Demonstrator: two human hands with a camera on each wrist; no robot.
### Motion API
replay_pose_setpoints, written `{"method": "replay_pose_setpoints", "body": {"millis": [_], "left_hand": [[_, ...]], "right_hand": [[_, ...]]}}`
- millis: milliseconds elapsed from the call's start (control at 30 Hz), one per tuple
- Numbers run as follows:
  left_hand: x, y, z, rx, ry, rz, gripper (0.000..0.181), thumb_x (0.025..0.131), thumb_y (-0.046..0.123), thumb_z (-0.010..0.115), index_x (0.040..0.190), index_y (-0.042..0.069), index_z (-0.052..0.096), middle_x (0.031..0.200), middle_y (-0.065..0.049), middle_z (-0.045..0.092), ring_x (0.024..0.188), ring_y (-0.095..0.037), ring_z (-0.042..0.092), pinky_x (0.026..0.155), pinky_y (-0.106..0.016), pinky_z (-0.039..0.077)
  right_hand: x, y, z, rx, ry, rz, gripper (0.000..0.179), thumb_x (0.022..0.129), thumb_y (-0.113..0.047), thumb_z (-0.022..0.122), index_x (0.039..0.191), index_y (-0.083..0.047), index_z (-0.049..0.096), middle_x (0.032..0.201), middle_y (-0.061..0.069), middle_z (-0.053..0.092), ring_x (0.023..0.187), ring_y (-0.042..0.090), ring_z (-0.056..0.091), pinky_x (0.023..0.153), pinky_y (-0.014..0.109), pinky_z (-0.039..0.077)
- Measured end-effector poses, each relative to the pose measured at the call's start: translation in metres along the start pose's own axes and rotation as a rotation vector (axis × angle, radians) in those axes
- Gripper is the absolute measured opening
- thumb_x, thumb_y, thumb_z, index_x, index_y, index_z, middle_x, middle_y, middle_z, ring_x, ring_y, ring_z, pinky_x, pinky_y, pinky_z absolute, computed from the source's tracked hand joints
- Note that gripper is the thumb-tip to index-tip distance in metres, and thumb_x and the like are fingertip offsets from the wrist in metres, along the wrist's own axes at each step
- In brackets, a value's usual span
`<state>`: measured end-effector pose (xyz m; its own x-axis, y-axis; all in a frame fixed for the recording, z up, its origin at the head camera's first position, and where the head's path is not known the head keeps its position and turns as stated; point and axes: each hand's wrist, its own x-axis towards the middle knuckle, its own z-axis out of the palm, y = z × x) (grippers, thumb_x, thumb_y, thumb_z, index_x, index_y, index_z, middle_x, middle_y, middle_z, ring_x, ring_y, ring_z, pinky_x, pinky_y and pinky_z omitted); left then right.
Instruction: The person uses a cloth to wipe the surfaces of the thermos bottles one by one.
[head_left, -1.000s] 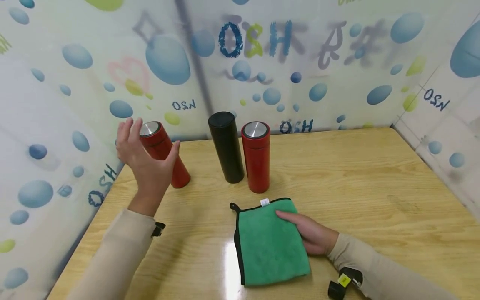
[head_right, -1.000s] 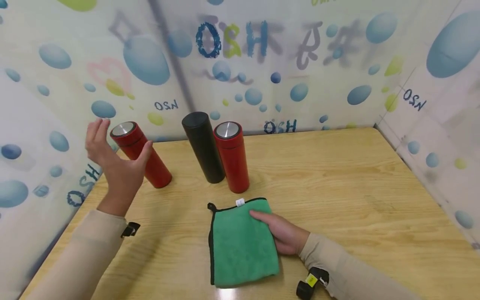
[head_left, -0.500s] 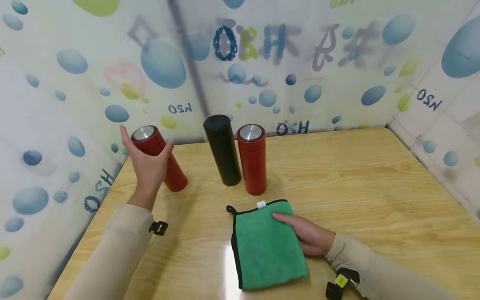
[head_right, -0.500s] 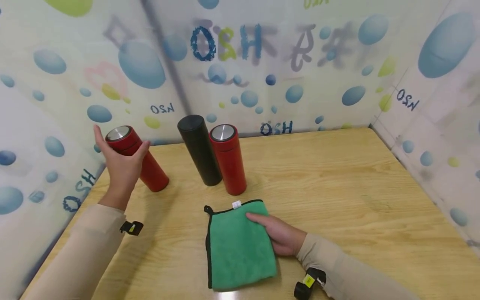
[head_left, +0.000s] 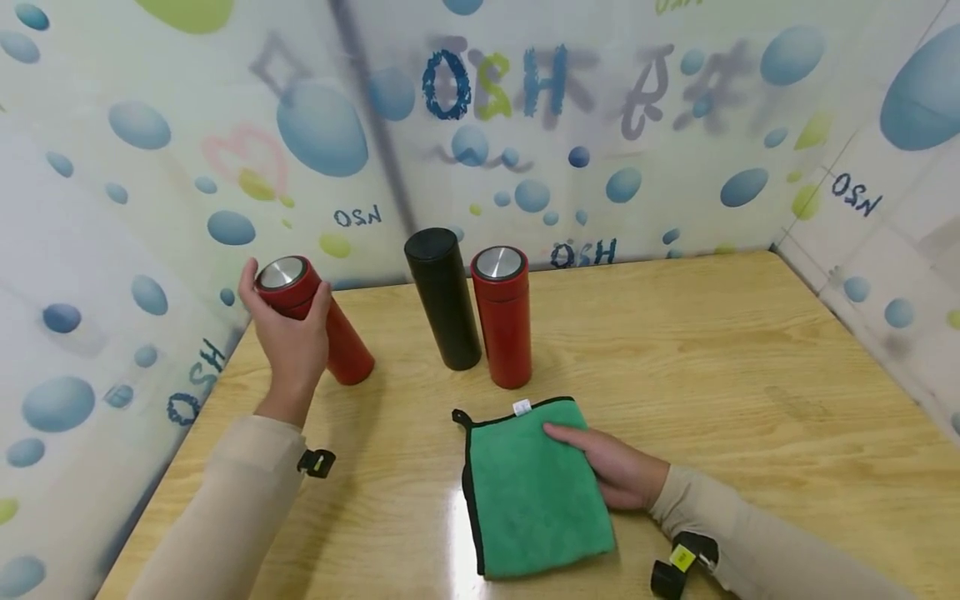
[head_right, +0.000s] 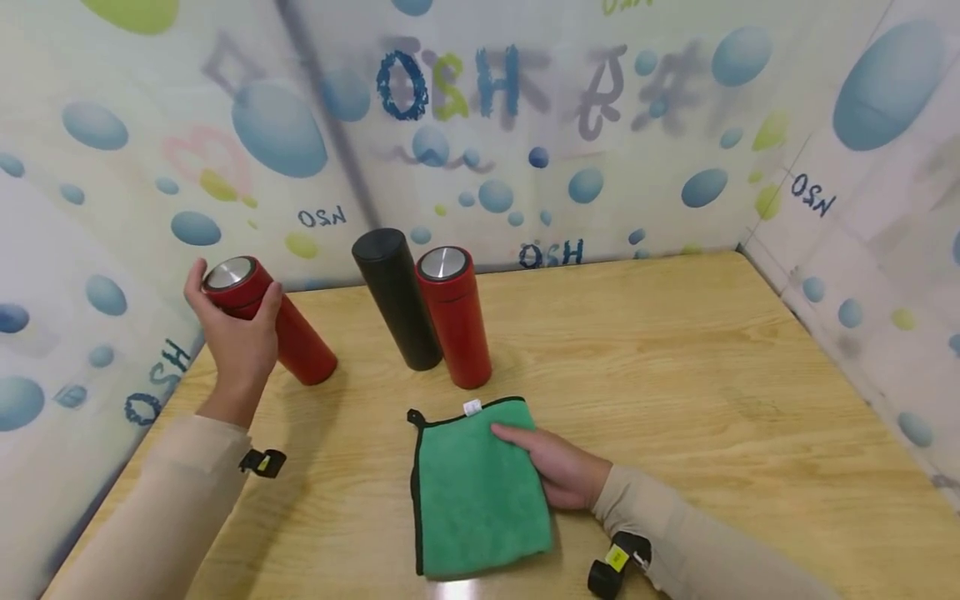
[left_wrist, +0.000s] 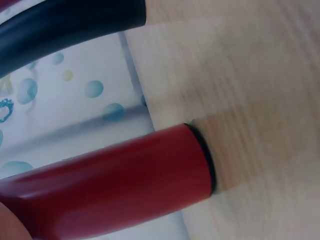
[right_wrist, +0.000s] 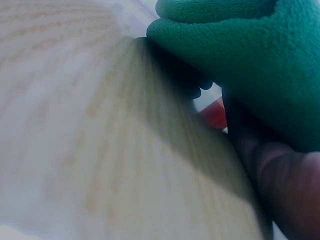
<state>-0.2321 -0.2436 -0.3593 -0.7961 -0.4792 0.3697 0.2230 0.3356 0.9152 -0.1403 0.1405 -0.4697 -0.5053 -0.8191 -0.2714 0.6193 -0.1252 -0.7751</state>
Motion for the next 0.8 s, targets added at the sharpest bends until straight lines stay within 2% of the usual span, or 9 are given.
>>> {"method": "replay_pose_setpoints", "body": {"millis": [133,300,400,533,667,800], "left_hand": [[-0.009,-0.002,0.000,-0.032,0.019,0.060,0.078,0.090,0.027,0.073,0.150,0.033,0.023,0.148,0.000,0.041,0.132,-0.015,0.044,0.105,-0.037,0.048],[-0.031,0.008,-0.002,-0.004,-0.002,0.183,0.074,0.087,0.024,0.076,0.146,0.028,0.033,0.141,0.001,0.048,0.126,-0.013,0.049,0.098,-0.030,0.051],[-0.048,0.017,-0.003,0.016,-0.042,0.261,0.072,0.085,0.018,0.077,0.145,0.022,0.037,0.137,0.003,0.050,0.123,-0.013,0.051,0.092,-0.024,0.052],[-0.072,0.029,-0.001,-0.004,-0.112,0.336,0.072,0.082,0.009,0.078,0.143,0.015,0.041,0.134,0.007,0.051,0.121,-0.017,0.053,0.089,-0.020,0.052],[-0.096,0.040,0.001,-0.033,-0.169,0.386,0.073,0.078,0.001,0.079,0.142,0.007,0.043,0.132,0.004,0.054,0.119,-0.020,0.055,0.089,-0.018,0.052],[-0.118,0.049,0.006,-0.053,-0.266,0.408,0.075,0.075,-0.005,0.080,0.141,0.003,0.043,0.130,-0.004,0.056,0.116,-0.021,0.056,0.089,-0.017,0.053]], "right_hand": [[-0.003,-0.002,0.001,-0.004,0.018,-0.005,0.046,0.107,-0.046,0.039,0.137,-0.010,0.042,0.123,-0.003,0.065,0.115,0.010,0.065,0.099,0.031,0.053],[-0.006,-0.005,0.006,-0.018,0.082,-0.025,0.047,0.106,-0.046,0.039,0.135,-0.010,0.043,0.121,-0.003,0.066,0.112,0.010,0.066,0.098,0.031,0.054],[-0.008,-0.011,0.012,-0.022,0.125,-0.062,0.045,0.106,-0.047,0.041,0.132,-0.011,0.044,0.118,-0.004,0.067,0.109,0.010,0.067,0.096,0.032,0.055],[-0.013,-0.023,0.020,-0.068,0.183,-0.115,0.044,0.105,-0.047,0.043,0.132,-0.012,0.042,0.116,-0.005,0.066,0.107,0.009,0.067,0.096,0.032,0.055],[-0.018,-0.037,0.035,-0.194,0.314,-0.162,0.052,0.105,-0.046,0.043,0.140,-0.009,0.034,0.121,-0.004,0.060,0.109,0.007,0.063,0.095,0.029,0.054],[-0.020,-0.044,0.054,-0.340,0.470,-0.218,0.057,0.106,-0.043,0.042,0.146,-0.005,0.029,0.129,0.007,0.053,0.109,0.007,0.059,0.094,0.026,0.051]]}}
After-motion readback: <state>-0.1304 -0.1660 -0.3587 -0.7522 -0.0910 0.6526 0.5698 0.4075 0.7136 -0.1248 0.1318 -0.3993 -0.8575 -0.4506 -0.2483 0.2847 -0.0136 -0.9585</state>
